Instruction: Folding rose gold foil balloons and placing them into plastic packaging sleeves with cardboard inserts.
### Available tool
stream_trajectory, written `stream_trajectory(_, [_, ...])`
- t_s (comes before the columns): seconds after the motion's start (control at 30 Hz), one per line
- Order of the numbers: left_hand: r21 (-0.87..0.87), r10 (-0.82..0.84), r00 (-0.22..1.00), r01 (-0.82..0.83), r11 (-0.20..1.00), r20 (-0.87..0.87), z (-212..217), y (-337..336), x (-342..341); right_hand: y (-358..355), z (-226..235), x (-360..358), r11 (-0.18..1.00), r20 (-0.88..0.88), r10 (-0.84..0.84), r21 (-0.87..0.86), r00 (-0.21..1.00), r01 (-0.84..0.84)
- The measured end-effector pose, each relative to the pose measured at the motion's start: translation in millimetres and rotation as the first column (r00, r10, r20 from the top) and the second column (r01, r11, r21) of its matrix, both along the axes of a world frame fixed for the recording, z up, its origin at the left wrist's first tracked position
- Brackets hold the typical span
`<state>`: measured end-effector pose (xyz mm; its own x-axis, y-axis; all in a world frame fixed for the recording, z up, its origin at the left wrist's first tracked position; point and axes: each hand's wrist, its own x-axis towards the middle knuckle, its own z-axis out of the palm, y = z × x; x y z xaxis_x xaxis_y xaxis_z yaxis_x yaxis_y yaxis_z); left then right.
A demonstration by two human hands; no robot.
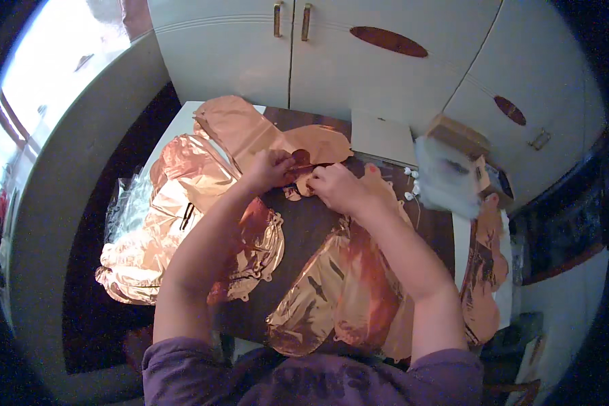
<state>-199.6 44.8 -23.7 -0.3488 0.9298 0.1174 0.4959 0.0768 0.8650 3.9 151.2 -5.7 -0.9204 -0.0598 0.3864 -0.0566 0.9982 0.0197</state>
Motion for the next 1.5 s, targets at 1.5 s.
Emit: stream_trajectory(1.5, [0.658,0.596,0.326,0.122,0.743,-0.734,246,-15,-95,5,40,-32,0.827,-0.566,-0.559,-0.439,0.607,0.352])
